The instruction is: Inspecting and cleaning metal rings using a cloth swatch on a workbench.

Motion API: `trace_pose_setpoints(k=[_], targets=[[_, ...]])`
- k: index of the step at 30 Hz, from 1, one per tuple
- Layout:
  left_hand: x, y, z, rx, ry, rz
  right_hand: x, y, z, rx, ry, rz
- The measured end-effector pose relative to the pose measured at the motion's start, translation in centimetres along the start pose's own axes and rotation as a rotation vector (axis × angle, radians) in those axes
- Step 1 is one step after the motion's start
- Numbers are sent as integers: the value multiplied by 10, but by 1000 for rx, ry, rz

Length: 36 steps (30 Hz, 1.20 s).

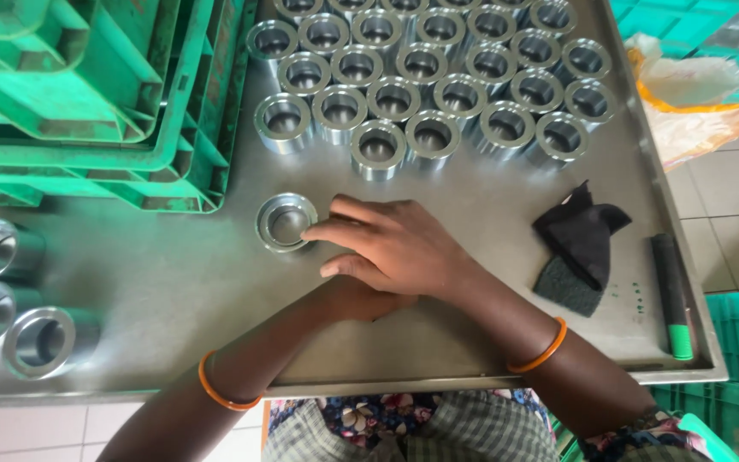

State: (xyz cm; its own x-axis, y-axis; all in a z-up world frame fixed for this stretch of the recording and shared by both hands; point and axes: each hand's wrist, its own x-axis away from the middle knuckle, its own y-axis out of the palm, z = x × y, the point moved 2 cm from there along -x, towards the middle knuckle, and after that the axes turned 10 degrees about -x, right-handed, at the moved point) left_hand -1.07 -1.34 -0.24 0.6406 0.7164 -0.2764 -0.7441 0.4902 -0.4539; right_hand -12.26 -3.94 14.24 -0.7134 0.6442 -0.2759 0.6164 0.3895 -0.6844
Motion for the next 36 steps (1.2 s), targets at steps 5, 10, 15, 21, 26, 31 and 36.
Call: trace_pose_setpoints(k=[5,10,15,21,26,31,36], targets=[[-12,-15,29,303,-62,-32,17,-4,69,-281,2,203],[-13,-37,54,60,-217,-95,31,-16,68,238,246,98],[-6,-59,70,339,-114,137,38,-20,96,192,113,320],[-5,-74,82,-20,173,343,35,12,91,-971,582,212],[-7,-67,76,-174,117,284,48,28,105,-1147,457,171],[-8,-64,84,-91,189,293,40,-14,59,-157,-8,367],[-7,-61,79,-70,124,318,31,-12,47,-348,-26,361]])
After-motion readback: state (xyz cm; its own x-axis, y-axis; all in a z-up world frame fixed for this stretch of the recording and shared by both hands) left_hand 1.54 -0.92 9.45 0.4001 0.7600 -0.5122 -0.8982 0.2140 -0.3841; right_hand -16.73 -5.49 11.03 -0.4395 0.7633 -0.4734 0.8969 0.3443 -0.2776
